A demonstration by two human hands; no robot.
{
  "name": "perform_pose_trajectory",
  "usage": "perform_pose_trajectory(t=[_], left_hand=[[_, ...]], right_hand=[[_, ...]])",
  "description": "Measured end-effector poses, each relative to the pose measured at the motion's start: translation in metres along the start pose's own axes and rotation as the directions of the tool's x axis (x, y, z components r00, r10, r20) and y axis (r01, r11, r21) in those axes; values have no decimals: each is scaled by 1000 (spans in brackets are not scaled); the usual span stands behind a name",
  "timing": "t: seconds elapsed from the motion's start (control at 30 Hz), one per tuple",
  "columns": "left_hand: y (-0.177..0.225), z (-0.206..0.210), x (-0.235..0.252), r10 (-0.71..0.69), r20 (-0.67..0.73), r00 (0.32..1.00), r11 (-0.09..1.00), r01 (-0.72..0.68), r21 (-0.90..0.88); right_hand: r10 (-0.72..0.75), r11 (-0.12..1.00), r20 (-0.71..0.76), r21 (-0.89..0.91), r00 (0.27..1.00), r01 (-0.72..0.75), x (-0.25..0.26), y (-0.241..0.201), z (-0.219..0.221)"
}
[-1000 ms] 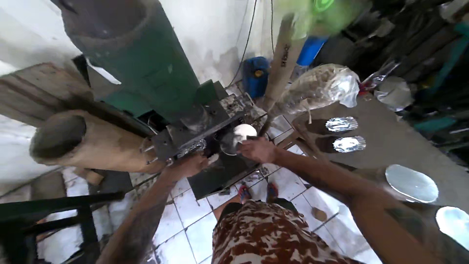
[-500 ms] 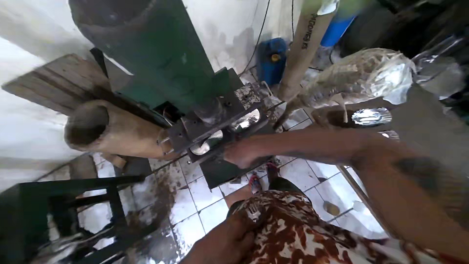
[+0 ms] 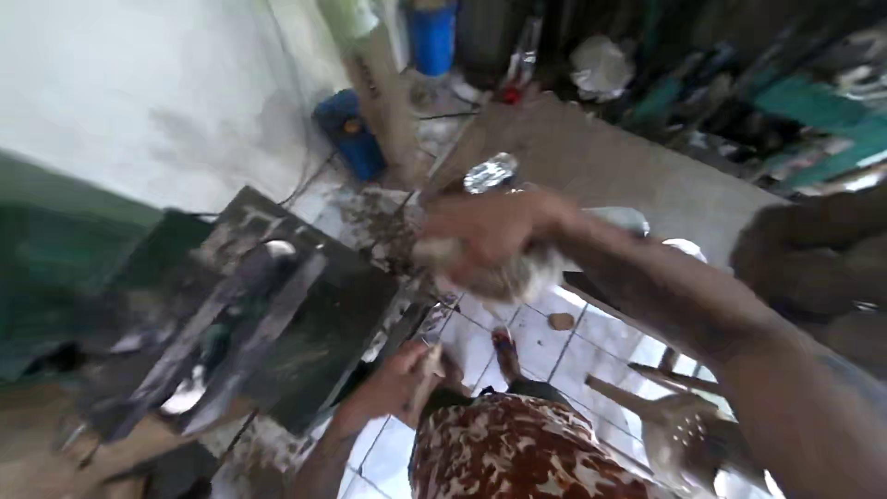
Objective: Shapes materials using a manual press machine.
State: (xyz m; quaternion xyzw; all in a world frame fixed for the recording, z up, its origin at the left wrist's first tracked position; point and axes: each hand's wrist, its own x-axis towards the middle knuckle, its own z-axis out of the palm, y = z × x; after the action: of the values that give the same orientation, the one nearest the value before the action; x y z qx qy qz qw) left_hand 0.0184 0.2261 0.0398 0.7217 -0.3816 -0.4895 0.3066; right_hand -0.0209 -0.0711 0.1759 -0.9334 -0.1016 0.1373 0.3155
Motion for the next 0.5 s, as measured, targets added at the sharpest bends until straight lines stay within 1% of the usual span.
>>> perform_pose_trajectory(t=[0.03,0.07,0.1,0.13,0.17,0.2,0.23,0.27,0.3,0.33,0.37,0.4,0.47,0.5], left_hand=[[14,-6,30,-40,-40,998,993,44,108],[30,-11,62,-55,-56,997,974,65,215],[52,-13,95,-73,-59,996,946,88,313],[73,-11,129,-68,-55,996,913,84,399],[91,-8,164,-28,-36,999,873,42,487],[107,-6,199,10,0,1000,822,-8,569],[124,-5,232,22,49,999,766,-48,641],[137,-6,264,48,88,995,714,-95,693],[145,-8,293,74,122,990,659,-141,739],[149,-10,318,108,157,982,612,-190,767],[151,-15,339,124,194,973,573,-230,787],[152,-20,356,112,239,965,548,-260,795],[144,-23,377,81,309,948,535,-303,789],[142,-24,384,64,312,948,548,-295,783]], right_hand=[[65,998,58,24,996,-66,-40,31,35],[162,984,119,54,980,-169,-76,57,72],[274,951,173,95,946,-293,-109,82,109],[407,891,204,125,890,-436,-137,100,146],[542,807,192,152,818,-570,-162,119,186],[648,733,143,149,748,-664,-183,145,234],[717,678,103,128,690,-724,-202,172,283],[756,639,76,130,650,-758,-215,194,319],[784,605,64,150,618,-782,-223,206,336],[795,586,69,167,603,-793,-226,214,340],[795,580,83,185,600,-793,-225,220,339],[787,576,118,212,606,-789,-223,220,335],[783,556,163,249,601,-793,-226,219,333],[790,546,156,259,592,-797,-228,224,336]])
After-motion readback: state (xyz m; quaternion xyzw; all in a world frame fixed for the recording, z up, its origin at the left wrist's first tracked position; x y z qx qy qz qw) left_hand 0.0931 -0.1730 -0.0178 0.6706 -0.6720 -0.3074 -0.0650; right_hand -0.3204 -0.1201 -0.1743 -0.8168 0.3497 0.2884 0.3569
